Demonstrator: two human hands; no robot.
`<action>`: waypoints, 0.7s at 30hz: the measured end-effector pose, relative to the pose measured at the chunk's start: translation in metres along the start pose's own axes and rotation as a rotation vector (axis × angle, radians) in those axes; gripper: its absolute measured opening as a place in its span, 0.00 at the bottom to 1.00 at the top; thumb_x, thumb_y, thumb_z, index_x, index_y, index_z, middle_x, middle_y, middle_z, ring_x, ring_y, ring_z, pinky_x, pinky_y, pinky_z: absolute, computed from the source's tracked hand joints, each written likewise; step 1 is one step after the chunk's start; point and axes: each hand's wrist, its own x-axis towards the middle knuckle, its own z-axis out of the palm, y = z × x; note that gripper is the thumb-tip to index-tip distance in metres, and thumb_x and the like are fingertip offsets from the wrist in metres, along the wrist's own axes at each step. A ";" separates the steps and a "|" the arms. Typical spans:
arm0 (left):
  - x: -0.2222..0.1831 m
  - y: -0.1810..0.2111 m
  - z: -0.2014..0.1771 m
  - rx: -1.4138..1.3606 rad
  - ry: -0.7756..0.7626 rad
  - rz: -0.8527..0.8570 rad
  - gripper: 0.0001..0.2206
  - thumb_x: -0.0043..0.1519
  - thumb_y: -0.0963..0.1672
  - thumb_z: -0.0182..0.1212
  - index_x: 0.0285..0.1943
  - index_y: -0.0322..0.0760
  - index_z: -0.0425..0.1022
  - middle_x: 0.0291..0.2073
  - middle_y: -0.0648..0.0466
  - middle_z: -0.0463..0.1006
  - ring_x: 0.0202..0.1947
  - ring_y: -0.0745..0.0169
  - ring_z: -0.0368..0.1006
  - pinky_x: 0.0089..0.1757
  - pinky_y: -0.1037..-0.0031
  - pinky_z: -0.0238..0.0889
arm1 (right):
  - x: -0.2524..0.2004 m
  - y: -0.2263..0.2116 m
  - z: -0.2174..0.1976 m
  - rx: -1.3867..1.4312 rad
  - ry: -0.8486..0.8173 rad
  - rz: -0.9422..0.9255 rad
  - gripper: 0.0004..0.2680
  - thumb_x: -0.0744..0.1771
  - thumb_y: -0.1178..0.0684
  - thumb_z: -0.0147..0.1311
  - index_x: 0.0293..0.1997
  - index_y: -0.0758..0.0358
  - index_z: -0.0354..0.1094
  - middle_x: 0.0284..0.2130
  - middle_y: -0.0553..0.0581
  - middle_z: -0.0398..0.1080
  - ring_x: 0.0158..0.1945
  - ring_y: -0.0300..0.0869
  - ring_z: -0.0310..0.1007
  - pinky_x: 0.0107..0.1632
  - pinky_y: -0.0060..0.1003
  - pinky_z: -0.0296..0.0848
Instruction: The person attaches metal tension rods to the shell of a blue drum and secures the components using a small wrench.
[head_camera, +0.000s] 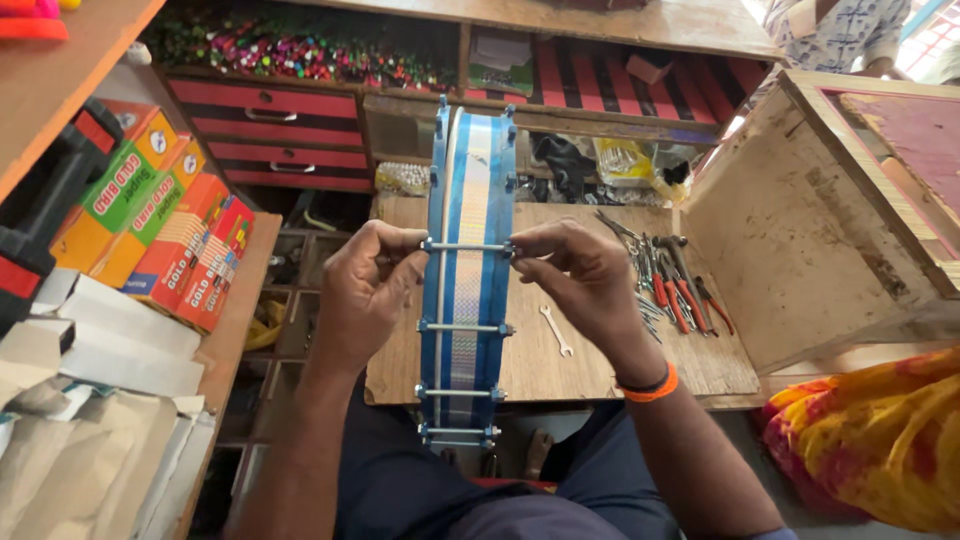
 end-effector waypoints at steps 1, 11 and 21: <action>-0.001 -0.001 -0.001 0.013 0.019 -0.016 0.05 0.66 0.39 0.63 0.48 0.31 0.76 0.34 0.56 0.80 0.32 0.77 0.75 0.32 0.83 0.69 | 0.000 0.002 -0.001 0.090 -0.010 0.024 0.08 0.68 0.62 0.60 0.51 0.66 0.74 0.41 0.57 0.79 0.43 0.36 0.81 0.44 0.28 0.83; 0.006 -0.008 -0.003 -0.302 -0.022 -0.030 0.03 0.66 0.38 0.63 0.45 0.28 0.76 0.35 0.49 0.83 0.35 0.68 0.81 0.38 0.75 0.79 | 0.005 -0.001 -0.003 -0.096 0.027 0.194 0.03 0.66 0.60 0.63 0.41 0.66 0.76 0.33 0.55 0.80 0.36 0.35 0.83 0.35 0.27 0.82; 0.005 0.002 0.002 -0.239 0.004 -0.096 0.04 0.67 0.40 0.63 0.45 0.30 0.75 0.34 0.53 0.82 0.33 0.72 0.79 0.35 0.77 0.76 | -0.001 0.013 -0.001 0.171 0.066 0.020 0.11 0.66 0.62 0.61 0.53 0.66 0.70 0.44 0.55 0.73 0.47 0.33 0.77 0.47 0.29 0.81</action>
